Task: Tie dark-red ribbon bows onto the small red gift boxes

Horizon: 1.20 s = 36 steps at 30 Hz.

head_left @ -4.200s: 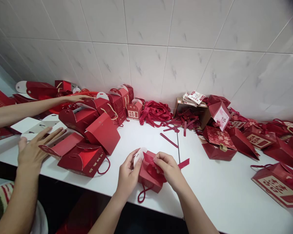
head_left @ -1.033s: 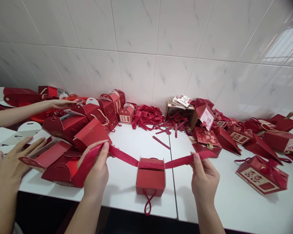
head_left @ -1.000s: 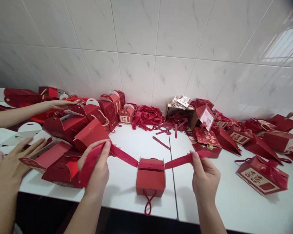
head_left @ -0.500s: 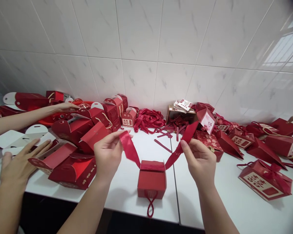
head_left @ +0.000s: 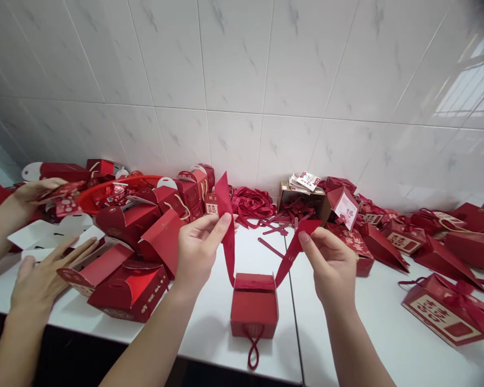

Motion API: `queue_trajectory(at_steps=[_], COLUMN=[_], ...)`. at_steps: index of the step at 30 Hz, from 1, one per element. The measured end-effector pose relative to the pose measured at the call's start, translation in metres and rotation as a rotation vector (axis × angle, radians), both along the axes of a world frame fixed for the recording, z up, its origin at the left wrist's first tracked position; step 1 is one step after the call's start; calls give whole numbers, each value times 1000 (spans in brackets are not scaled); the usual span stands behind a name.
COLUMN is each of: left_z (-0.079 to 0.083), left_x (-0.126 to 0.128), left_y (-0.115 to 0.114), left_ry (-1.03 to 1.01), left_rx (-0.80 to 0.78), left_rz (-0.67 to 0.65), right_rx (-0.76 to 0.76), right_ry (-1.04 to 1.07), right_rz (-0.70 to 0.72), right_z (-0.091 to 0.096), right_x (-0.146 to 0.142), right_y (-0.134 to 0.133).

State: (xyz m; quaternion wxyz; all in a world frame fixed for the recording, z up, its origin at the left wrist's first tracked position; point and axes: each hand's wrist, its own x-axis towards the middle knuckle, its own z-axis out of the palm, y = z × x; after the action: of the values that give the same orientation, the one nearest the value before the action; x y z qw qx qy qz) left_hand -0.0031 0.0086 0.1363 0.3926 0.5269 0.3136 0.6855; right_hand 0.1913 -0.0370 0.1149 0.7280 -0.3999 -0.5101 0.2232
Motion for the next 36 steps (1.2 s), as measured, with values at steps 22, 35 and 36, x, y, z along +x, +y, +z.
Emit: queue_trajectory(at_steps=[22, 35, 36], left_z=[-6, 3, 4], left_x=[-3, 18, 20], left_y=[-7, -20, -22], left_ry=[-123, 68, 155], left_rx=[-148, -44, -41], left_rz=[-112, -368, -346], right_rx=[73, -161, -176], right_ry=[171, 133, 97], right_rz=[-123, 184, 220], right_z=[3, 19, 20], right_x=[23, 5, 1], right_y=[-6, 3, 3])
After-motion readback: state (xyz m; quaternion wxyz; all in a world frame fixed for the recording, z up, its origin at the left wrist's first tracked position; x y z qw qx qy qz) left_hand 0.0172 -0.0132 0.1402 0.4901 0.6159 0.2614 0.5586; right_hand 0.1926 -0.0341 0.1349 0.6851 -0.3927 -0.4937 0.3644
